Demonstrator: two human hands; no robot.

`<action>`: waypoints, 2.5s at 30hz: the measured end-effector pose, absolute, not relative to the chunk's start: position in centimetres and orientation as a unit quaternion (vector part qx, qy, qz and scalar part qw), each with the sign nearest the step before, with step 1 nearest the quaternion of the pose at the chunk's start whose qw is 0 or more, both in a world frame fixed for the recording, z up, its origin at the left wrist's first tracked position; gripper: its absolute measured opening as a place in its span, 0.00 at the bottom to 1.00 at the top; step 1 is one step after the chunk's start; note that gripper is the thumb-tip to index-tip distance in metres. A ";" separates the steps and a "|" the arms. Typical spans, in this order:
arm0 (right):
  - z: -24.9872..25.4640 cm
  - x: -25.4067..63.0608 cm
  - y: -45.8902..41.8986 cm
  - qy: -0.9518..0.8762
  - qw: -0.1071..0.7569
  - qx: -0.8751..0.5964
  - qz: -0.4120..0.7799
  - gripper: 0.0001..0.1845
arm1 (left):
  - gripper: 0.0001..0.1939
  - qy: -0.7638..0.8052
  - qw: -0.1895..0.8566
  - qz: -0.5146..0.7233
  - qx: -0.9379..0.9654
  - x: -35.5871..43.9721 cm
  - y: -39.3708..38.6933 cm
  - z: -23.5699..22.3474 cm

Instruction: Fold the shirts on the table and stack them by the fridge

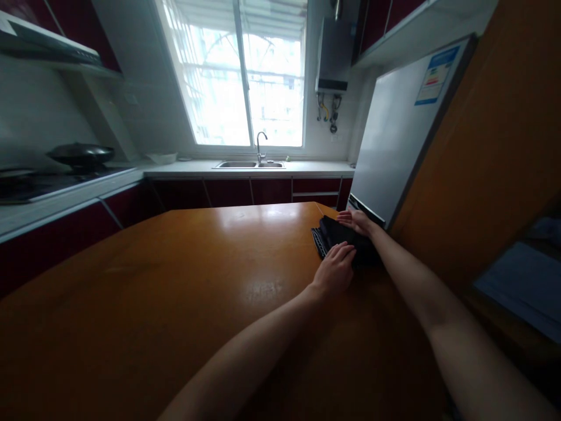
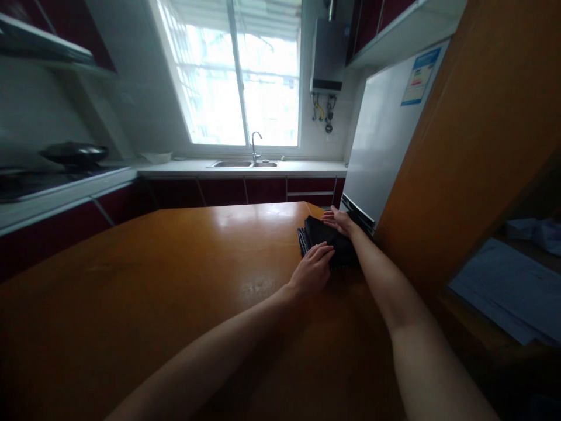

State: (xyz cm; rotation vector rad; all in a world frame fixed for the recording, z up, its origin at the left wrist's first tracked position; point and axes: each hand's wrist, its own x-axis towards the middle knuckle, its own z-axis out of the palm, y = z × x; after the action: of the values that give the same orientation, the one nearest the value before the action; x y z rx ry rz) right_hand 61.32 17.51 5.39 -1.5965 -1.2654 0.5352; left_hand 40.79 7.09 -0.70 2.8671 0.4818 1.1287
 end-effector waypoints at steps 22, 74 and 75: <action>7.1 67.3 14.7 -0.517 0.348 -0.782 -0.001 0.29 | 0.24 0.172 0.035 0.361 0.916 37.7 7.9 2.1; -3.1 28.5 -4.9 -0.807 0.175 -0.555 0.102 0.33 | 0.29 0.449 0.062 0.099 0.886 11.2 -3.1 -2.4; -3.0 28.4 -5.0 -0.807 0.175 -0.555 0.104 0.33 | 0.29 0.449 0.063 0.100 0.885 11.2 -3.1 -2.4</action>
State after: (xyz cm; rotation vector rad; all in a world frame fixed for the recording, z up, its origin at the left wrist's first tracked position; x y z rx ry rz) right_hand 28.44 -4.96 -2.98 -1.5720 -2.2871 0.2940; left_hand 11.17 -3.08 -2.38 2.6747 1.3576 0.3018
